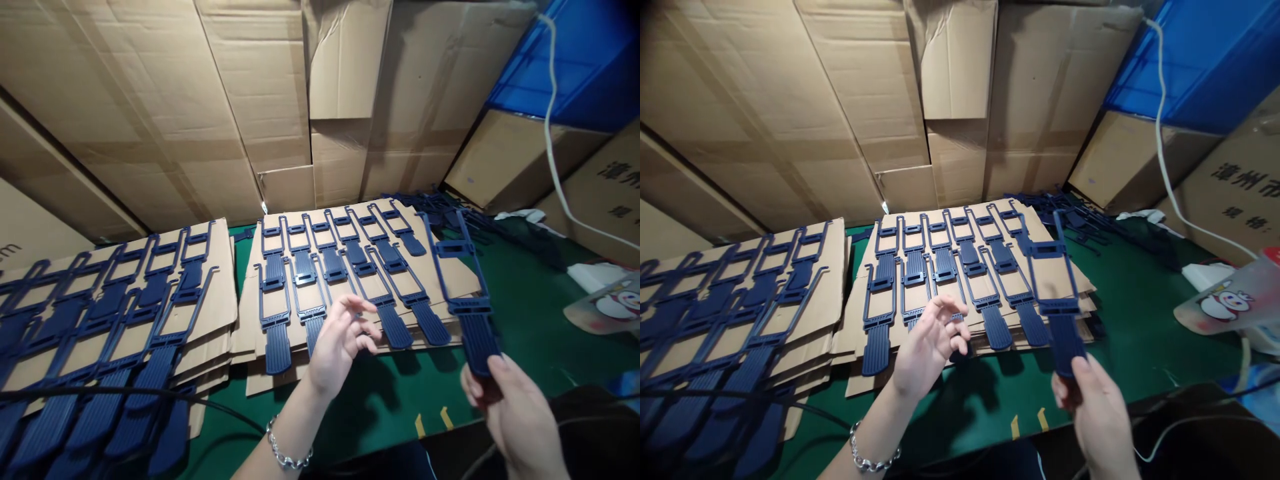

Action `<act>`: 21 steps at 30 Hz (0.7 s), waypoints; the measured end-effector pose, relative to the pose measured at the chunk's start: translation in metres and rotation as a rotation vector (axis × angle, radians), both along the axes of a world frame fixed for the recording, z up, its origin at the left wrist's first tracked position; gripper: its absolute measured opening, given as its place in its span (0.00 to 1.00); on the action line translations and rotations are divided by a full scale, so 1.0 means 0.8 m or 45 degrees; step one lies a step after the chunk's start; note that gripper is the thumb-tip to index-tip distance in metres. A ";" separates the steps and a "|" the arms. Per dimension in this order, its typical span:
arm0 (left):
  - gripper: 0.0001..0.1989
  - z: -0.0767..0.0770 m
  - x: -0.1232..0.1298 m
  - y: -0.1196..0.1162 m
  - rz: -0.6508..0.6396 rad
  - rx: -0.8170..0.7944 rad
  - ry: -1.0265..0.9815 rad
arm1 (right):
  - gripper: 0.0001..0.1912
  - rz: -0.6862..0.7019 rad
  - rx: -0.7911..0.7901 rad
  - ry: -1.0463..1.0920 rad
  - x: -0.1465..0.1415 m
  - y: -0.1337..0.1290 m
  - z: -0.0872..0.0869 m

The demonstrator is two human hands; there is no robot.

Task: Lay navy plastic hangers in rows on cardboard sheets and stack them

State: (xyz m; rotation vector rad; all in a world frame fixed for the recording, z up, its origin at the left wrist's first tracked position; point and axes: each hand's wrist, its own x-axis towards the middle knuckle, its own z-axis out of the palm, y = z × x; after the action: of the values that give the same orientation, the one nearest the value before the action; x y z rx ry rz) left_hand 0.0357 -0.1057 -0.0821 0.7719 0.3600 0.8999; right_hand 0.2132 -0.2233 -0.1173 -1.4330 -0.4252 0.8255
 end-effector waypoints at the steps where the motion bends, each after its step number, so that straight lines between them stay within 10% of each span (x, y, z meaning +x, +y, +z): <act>1: 0.11 -0.001 0.000 0.000 -0.027 0.007 0.016 | 0.19 0.004 -0.031 -0.035 0.016 -0.003 -0.005; 21: 0.10 0.004 -0.001 -0.003 -0.160 0.116 0.252 | 0.24 0.157 -0.172 0.049 0.058 0.015 -0.029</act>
State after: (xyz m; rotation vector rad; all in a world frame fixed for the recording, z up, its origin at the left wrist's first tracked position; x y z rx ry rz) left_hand 0.0348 -0.1082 -0.0790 0.9603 0.4413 0.7273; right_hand 0.2594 -0.2111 -0.1405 -1.5240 -0.4384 0.9955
